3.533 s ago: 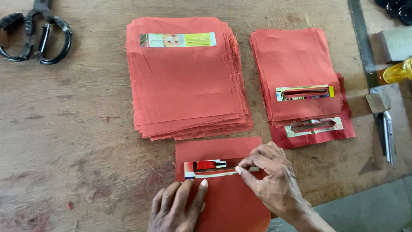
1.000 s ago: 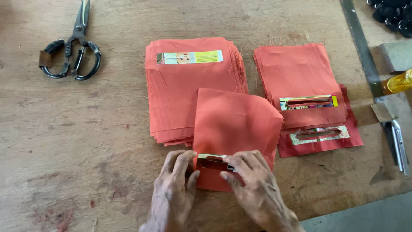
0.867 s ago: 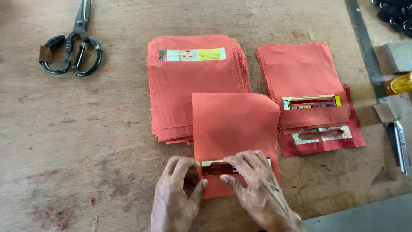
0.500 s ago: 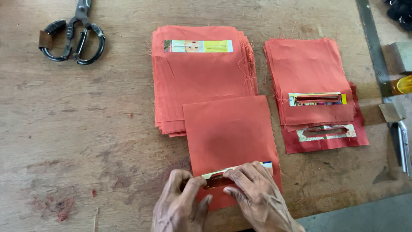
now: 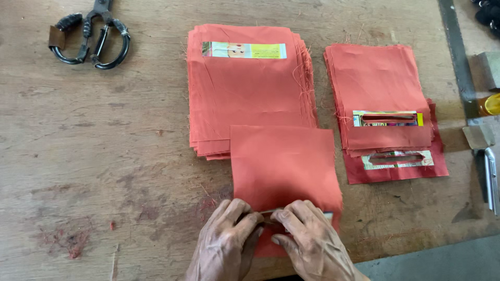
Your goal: The person takes red fabric pieces with a horizontal slit, inserts a printed paper strip through the slit, folds the fabric over the strip, and stacks the finished piece on a pile on the workbench, repeating this for piece after piece.
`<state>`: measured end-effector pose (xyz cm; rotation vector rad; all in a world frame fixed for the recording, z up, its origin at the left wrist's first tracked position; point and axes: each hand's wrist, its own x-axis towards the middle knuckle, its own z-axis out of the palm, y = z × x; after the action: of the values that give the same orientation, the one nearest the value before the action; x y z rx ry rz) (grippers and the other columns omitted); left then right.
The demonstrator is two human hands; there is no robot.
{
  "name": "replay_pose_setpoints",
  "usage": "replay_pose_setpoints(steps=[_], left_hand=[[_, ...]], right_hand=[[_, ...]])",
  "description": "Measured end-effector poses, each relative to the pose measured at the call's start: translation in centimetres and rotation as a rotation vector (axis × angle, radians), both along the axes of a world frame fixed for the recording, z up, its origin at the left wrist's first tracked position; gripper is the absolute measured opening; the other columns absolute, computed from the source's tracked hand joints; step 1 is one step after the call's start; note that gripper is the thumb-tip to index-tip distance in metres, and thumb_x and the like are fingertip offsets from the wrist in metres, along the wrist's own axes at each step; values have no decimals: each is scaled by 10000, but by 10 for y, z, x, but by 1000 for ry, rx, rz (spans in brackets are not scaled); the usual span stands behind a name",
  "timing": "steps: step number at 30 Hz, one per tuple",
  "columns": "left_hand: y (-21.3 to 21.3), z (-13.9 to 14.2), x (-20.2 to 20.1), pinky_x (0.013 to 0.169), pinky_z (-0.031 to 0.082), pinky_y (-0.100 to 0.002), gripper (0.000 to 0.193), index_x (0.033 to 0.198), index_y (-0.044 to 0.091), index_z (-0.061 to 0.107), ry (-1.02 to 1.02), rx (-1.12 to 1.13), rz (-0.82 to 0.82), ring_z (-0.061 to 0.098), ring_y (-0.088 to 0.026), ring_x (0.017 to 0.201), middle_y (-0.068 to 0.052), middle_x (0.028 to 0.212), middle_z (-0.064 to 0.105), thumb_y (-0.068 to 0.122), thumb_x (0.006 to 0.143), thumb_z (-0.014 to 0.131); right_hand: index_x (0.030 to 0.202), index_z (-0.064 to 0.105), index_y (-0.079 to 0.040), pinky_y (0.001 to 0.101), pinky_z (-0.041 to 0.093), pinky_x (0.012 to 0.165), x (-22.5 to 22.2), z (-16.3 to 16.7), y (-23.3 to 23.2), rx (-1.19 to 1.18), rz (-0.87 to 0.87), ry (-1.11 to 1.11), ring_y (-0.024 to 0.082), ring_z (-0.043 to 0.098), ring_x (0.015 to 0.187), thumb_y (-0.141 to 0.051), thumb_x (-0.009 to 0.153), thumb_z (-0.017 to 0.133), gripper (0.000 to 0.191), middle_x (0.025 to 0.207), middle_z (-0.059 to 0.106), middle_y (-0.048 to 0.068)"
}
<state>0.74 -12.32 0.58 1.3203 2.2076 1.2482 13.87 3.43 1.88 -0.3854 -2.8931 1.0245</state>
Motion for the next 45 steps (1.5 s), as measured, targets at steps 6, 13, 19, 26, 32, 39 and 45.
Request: replay_pose_setpoints(steps=[6, 13, 19, 26, 32, 39, 45], left_hand=[[1, -1, 3, 698, 542, -387, 137, 917, 50, 758, 10, 33, 33, 644, -255, 836, -83, 892, 627, 58, 782, 782], [-9, -10, 2, 751, 548, -388, 222, 950, 62, 768, 196, 93, -30, 659, -244, 895, -87, 1019, 657, 50, 728, 769], [-14, -15, 1, 799, 552, -400, 272, 1009, 36, 762, 280, 112, -98, 658, -264, 972, -105, 1132, 665, 80, 745, 714], [-18, -16, -2, 859, 548, -409, 297, 1044, 26, 757, 276, 90, -142, 656, -268, 1025, -90, 1151, 674, 95, 770, 668], [-21, -14, -6, 908, 546, -425, 314, 1045, 10, 743, 253, 107, -195, 648, -288, 1058, -112, 1176, 678, 98, 755, 662], [-24, -12, -6, 938, 539, -425, 447, 1164, 5, 749, 208, 71, -216, 624, -297, 1086, -133, 1207, 646, 68, 740, 625], [-27, -15, -9, 945, 540, -405, 381, 1155, 15, 749, 191, 79, -263, 616, -299, 1129, -133, 1227, 634, 110, 804, 635]], right_hand=[[999, 737, -43, 394, 518, 757, -5, 1, 0, 50, -5, 124, 270, 629, 868, -38, 774, 752, 225, 908, 667, 68], [1038, 749, -30, 389, 517, 742, -2, -2, -6, 158, 33, 227, 251, 636, 837, -17, 796, 760, 243, 901, 654, 62], [1008, 749, -68, 368, 529, 732, 5, -6, -6, 194, 15, 314, 225, 655, 849, -11, 778, 779, 239, 921, 687, 34], [1100, 770, -61, 327, 541, 714, 13, -12, -4, 153, 48, 315, 210, 645, 859, 78, 727, 736, 400, 942, 670, 24], [1224, 692, 24, 391, 548, 866, 21, -12, -4, 255, 186, 344, 281, 637, 1012, 13, 738, 691, 487, 1093, 640, 91], [1260, 651, 75, 437, 518, 938, 26, -10, -4, 255, 271, 343, 317, 638, 1080, -69, 790, 640, 492, 1162, 640, 131], [1260, 666, 77, 427, 525, 928, 31, -13, -8, 239, 237, 355, 303, 644, 1048, -71, 776, 639, 507, 1137, 650, 130]])
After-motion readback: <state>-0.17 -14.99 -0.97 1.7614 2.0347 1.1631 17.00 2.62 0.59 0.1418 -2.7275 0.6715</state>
